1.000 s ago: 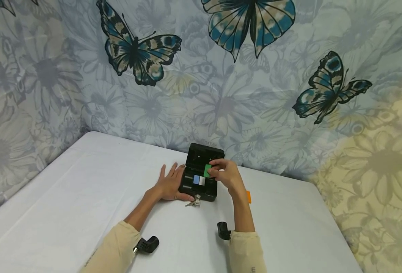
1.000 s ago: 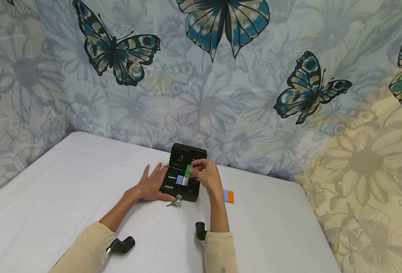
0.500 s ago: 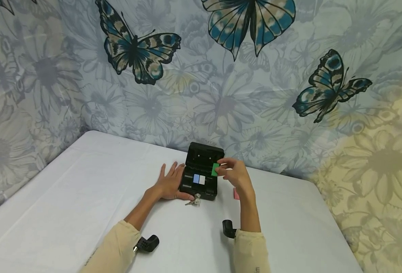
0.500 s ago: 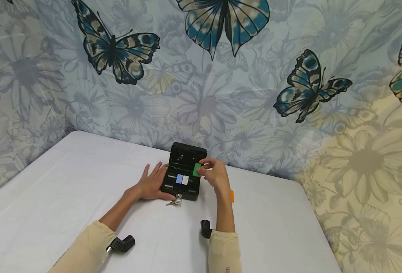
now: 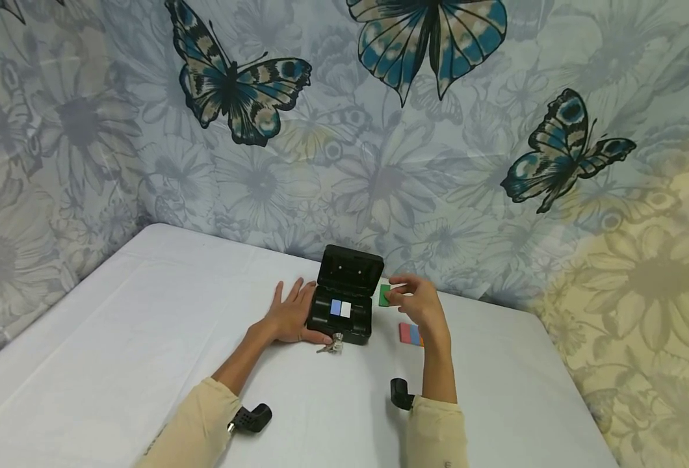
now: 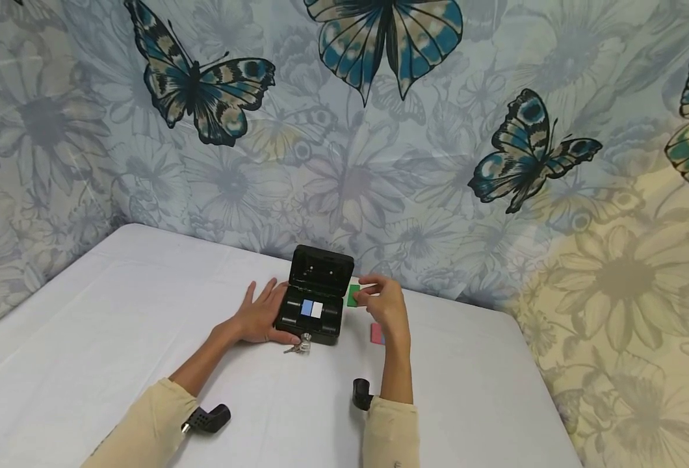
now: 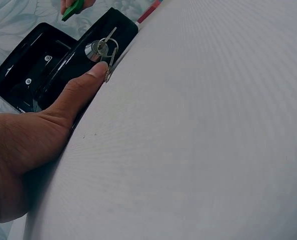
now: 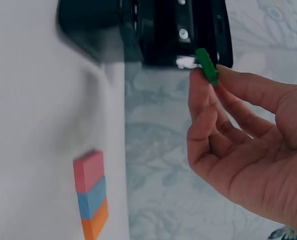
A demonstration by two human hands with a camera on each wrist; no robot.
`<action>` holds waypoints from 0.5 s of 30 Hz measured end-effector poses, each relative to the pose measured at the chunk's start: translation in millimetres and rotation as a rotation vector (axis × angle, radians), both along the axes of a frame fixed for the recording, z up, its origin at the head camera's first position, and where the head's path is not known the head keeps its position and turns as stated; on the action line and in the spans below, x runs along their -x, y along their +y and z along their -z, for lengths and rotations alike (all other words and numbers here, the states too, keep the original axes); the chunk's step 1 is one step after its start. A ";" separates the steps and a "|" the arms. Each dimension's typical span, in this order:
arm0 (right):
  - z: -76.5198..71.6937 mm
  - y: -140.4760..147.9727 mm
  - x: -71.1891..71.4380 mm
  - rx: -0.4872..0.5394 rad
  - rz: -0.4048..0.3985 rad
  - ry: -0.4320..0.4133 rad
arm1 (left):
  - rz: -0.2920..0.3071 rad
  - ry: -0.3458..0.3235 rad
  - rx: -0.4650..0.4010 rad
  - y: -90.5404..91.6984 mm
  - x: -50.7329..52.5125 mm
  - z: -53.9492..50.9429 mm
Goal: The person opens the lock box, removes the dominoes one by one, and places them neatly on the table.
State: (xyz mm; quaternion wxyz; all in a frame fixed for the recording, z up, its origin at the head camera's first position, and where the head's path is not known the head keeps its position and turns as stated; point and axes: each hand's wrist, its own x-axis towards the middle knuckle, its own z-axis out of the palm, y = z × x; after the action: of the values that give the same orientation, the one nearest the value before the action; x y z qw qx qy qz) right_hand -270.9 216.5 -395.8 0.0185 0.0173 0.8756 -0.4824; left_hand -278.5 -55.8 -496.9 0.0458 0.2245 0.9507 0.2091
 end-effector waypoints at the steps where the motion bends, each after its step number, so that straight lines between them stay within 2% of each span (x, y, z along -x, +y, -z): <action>1: -0.3 3.2 -0.5 0.000 0.009 -0.007 | -0.002 -0.001 0.004 -0.1 -0.7 -0.7; 9: 0.7 26.1 -4.4 -0.014 0.058 -0.009 | -0.008 0.003 -0.005 -0.4 -2.5 -0.3; 15: 3.4 37.2 -6.7 -0.080 0.103 -0.007 | -0.005 0.006 -0.012 -0.9 -1.1 1.6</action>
State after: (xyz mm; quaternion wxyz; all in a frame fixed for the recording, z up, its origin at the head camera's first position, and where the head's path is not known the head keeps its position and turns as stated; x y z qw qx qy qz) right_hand -264.2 253.7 -399.2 -0.0038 0.0649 0.8921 -0.4472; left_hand -277.3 -56.7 -498.5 0.0408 0.2231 0.9501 0.2144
